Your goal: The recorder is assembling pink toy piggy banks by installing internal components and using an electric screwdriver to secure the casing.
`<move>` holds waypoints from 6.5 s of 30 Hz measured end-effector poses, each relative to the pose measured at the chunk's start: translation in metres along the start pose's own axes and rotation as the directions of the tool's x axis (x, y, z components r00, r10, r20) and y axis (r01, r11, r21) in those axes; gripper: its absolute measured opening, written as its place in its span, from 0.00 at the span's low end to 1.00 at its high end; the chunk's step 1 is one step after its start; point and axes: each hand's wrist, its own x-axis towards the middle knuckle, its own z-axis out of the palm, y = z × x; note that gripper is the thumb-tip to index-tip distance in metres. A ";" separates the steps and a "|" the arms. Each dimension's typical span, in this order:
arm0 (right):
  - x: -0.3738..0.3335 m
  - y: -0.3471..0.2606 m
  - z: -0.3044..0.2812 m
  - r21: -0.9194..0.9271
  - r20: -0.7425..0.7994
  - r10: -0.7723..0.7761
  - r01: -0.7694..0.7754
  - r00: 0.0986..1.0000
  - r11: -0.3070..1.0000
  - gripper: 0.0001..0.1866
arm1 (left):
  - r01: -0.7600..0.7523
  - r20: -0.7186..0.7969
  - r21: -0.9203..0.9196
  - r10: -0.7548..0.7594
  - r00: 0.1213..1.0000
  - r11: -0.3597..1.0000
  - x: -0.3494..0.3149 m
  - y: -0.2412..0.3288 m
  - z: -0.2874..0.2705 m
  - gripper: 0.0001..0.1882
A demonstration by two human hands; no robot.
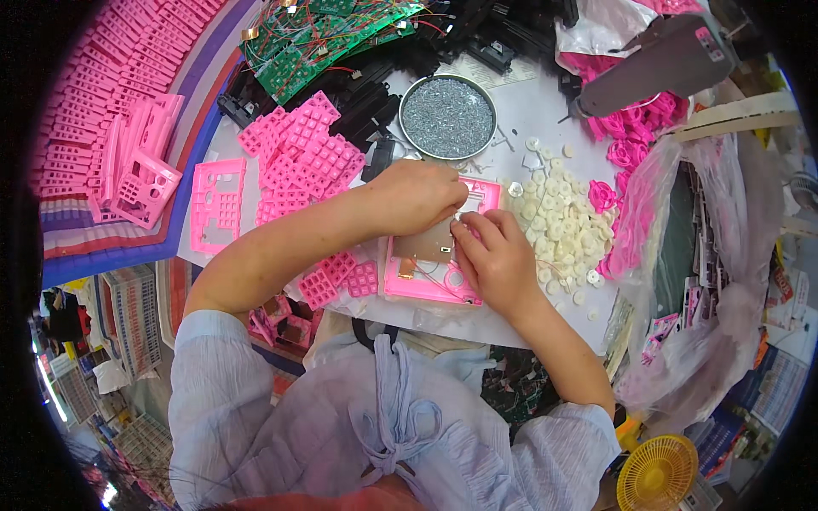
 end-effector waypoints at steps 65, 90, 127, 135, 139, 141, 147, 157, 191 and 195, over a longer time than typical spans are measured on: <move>0.047 0.018 -0.006 0.492 -0.004 0.223 -0.192 0.975 0.849 0.09 | -0.011 -0.413 -0.560 -0.268 0.870 0.828 -0.035 0.007 0.004 0.12; 0.030 0.042 -0.042 0.015 0.184 0.001 -0.004 0.983 1.000 0.15 | -0.044 -0.584 -0.260 -0.120 0.803 0.965 -0.056 0.008 0.010 0.07; -0.006 0.114 -0.085 0.141 0.361 0.532 -0.609 0.766 0.781 0.09 | -0.007 -0.516 -0.257 -0.131 0.846 0.966 -0.059 0.021 0.020 0.06; 0.134 0.236 -0.011 -0.274 -0.245 -0.147 0.077 0.958 0.959 0.24 | -0.011 -0.514 -0.249 -0.122 0.849 0.968 -0.051 0.021 0.023 0.08; 0.179 0.210 0.012 -0.631 -0.174 0.206 -0.270 0.963 0.727 0.23 | 0.017 -0.525 -0.243 -0.146 0.838 0.970 -0.057 0.023 0.024 0.08; 0.182 0.216 0.008 -0.479 -0.196 0.297 -0.356 0.934 0.802 0.21 | -0.010 -0.555 -0.248 -0.134 0.821 0.969 -0.055 0.025 0.021 0.08; 0.091 0.166 -0.069 0.396 -0.327 0.467 -0.330 0.822 0.857 0.16 | 0.030 -0.569 -0.352 -0.240 0.786 0.935 -0.065 0.020 0.028 0.07; 0.048 -0.002 -0.111 0.202 0.351 0.180 -0.263 0.919 0.943 0.19 | 0.047 -0.599 -0.368 -0.275 0.752 0.929 -0.064 0.008 0.017 0.05; 0.029 0.002 -0.052 0.281 0.198 0.138 -0.191 0.970 0.940 0.23 | -0.018 -0.489 -0.416 -0.207 0.847 0.909 -0.068 -0.004 0.007 0.06; 0.014 0.020 -0.030 0.167 0.195 0.019 -0.052 0.981 0.985 0.30 | -0.095 -0.482 -0.295 -0.063 0.874 0.951 -0.060 -0.003 0.001 0.06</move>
